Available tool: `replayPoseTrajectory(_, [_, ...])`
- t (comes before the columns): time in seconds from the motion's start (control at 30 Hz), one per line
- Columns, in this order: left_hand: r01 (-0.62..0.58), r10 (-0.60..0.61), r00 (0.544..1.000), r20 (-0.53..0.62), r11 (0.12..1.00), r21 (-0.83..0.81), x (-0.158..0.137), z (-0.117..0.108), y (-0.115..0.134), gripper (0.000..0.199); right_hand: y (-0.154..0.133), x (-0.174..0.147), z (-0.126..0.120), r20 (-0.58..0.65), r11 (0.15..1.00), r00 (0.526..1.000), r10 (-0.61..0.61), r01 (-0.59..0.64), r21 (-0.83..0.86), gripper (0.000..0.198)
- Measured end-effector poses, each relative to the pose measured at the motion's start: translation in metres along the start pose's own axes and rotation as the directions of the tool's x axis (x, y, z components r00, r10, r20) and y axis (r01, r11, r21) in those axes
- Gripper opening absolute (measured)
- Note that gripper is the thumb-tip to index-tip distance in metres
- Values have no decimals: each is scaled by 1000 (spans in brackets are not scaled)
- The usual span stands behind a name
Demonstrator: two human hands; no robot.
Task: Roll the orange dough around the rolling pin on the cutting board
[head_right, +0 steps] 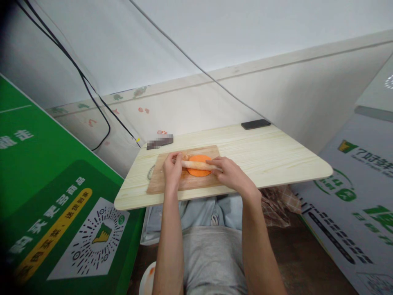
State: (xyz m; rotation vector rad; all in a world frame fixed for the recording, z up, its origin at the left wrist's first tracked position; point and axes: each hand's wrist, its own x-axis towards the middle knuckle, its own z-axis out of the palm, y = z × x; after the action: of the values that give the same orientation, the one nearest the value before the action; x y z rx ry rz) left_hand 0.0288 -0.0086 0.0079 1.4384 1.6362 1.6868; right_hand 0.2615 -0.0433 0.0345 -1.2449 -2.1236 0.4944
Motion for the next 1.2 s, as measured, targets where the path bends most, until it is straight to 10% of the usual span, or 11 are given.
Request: replayPoseTrajectory(1.2, [-11,12,1000,25,999,-39,3,2,-7,26,-20,-5,-12,122,959,979,164,-188,213,16])
